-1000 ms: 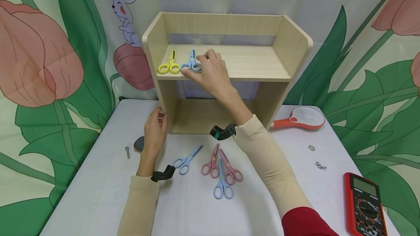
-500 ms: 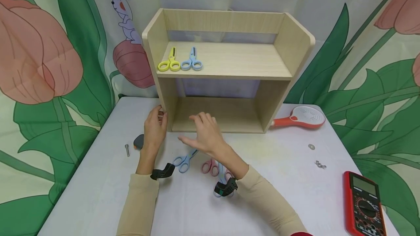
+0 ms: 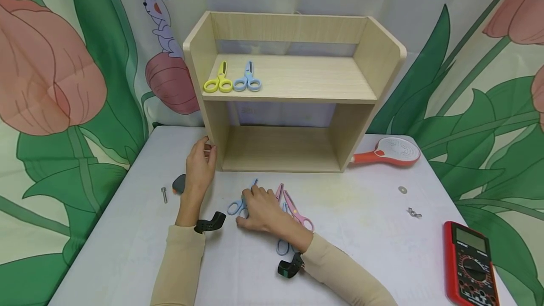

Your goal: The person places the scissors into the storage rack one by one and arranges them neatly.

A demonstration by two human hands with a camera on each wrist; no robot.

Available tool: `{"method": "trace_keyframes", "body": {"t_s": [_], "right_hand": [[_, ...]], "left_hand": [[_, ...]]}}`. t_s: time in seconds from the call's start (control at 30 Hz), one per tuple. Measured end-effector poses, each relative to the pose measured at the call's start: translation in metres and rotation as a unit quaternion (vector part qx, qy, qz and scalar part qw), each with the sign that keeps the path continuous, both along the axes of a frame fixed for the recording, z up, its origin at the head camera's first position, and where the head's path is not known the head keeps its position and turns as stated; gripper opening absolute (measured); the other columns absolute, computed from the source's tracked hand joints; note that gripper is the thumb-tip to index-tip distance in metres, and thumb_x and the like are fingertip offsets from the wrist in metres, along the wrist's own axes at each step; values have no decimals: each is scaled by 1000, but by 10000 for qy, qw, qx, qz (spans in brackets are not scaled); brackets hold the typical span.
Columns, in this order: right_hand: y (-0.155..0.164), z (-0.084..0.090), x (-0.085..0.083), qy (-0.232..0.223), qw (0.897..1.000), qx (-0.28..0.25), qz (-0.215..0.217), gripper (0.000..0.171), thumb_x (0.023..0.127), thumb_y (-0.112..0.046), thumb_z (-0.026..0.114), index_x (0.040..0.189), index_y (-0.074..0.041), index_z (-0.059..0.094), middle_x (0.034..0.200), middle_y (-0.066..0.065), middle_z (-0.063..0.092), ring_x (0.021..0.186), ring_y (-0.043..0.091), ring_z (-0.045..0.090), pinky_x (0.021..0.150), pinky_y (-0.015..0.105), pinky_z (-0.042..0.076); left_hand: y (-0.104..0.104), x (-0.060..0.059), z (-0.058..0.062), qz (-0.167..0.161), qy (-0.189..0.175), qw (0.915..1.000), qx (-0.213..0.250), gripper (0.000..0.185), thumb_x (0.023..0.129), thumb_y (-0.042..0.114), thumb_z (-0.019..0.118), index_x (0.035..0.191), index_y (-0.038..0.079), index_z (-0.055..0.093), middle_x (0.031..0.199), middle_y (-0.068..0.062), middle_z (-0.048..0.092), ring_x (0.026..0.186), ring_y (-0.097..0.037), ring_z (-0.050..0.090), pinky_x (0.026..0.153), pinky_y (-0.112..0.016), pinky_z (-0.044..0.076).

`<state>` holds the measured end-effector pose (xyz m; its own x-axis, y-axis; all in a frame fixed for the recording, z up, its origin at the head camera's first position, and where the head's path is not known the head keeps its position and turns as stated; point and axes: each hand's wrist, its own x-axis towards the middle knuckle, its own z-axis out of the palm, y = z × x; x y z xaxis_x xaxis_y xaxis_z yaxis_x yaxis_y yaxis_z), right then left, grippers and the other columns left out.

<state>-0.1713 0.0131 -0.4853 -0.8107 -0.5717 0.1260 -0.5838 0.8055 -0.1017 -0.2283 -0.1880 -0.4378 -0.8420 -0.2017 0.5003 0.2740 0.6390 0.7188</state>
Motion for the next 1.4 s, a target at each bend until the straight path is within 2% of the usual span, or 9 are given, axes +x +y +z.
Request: {"method": "trace_keyframes", "body": {"t_s": [0.17, 0.3, 0.4, 0.57, 0.83, 1.03, 1.13, 1.23, 1.4], "right_hand": [[7, 4, 0, -36, 9999, 3, -134, 48, 78, -41, 66, 111, -6, 63, 98, 5, 60, 88, 22, 59, 71, 38, 47], [6, 3, 1, -152, 9993, 5, -348, 62, 78, -61, 64, 107, -6, 65, 97, 5, 58, 88, 22, 57, 75, 40, 49], [3, -3, 2, 179, 9987, -27, -470, 76, 76, -75, 63, 103, -5, 68, 93, 5, 59, 85, 22, 59, 73, 39, 50], [0, -10, 5, 905, 9945, -65, -525, 65, 80, -66, 68, 93, -3, 70, 85, 7, 59, 73, 22, 61, 62, 37, 52], [5, 1, 1, 41, 9976, -461, -520, 56, 77, -53, 76, 93, 1, 69, 91, 8, 57, 70, 16, 55, 57, 31, 53], [12, 2, -6, 37, 9957, -891, -236, 42, 72, -45, 73, 83, -6, 65, 87, 2, 55, 61, 9, 46, 51, 21, 45], [17, 12, -7, -23, 9913, -1302, -166, 43, 72, -45, 72, 90, -6, 67, 89, 0, 55, 64, 8, 48, 53, 18, 42], [22, 34, -5, 31, 9832, -1826, -48, 50, 73, -44, 73, 103, -4, 69, 95, 0, 57, 69, 9, 54, 58, 21, 49], [33, 79, -3, 963, 9553, -2736, 567, 49, 72, -36, 79, 106, -2, 68, 98, 4, 58, 76, 11, 59, 66, 23, 57]], "left_hand": [[1, 0, 0, -7, -28, 10000, -6, 38, 102, 13, 58, 135, -6, 53, 111, -26, 64, 98, -37, 69, 83, -47, 62], [1, 1, 1, 1, -82, 10000, 4, 39, 102, 13, 58, 136, -6, 52, 112, -26, 63, 99, -38, 69, 85, -47, 61], [1, 1, 1, 10, -112, 9999, -4, 40, 102, 12, 57, 136, -7, 51, 112, -26, 63, 100, -39, 69, 85, -48, 61], [1, 2, 0, -2, -189, 9998, -7, 41, 102, 13, 57, 137, -7, 51, 113, -26, 63, 101, -38, 68, 85, -48, 61], [1, 2, 0, -11, -208, 9998, 30, 40, 102, 13, 57, 137, -6, 51, 113, -26, 63, 101, -38, 69, 85, -48, 61], [1, 1, 1, -37, -197, 9998, -12, 41, 102, 12, 57, 137, -7, 50, 113, -26, 63, 101, -39, 68, 85, -48, 61], [0, 1, 1, -47, -198, 9998, -16, 40, 102, 12, 57, 137, -7, 50, 114, -26, 63, 101, -39, 68, 85, -49, 61], [0, 1, 1, -45, -182, 9998, -2, 40, 102, 12, 57, 137, -6, 51, 113, -26, 63, 101, -39, 68, 86, -49, 61], [1, 1, 1, 1, -150, 9999, -18, 40, 102, 12, 57, 136, -7, 51, 114, -27, 63, 101, -39, 69, 85, -48, 61]]}}
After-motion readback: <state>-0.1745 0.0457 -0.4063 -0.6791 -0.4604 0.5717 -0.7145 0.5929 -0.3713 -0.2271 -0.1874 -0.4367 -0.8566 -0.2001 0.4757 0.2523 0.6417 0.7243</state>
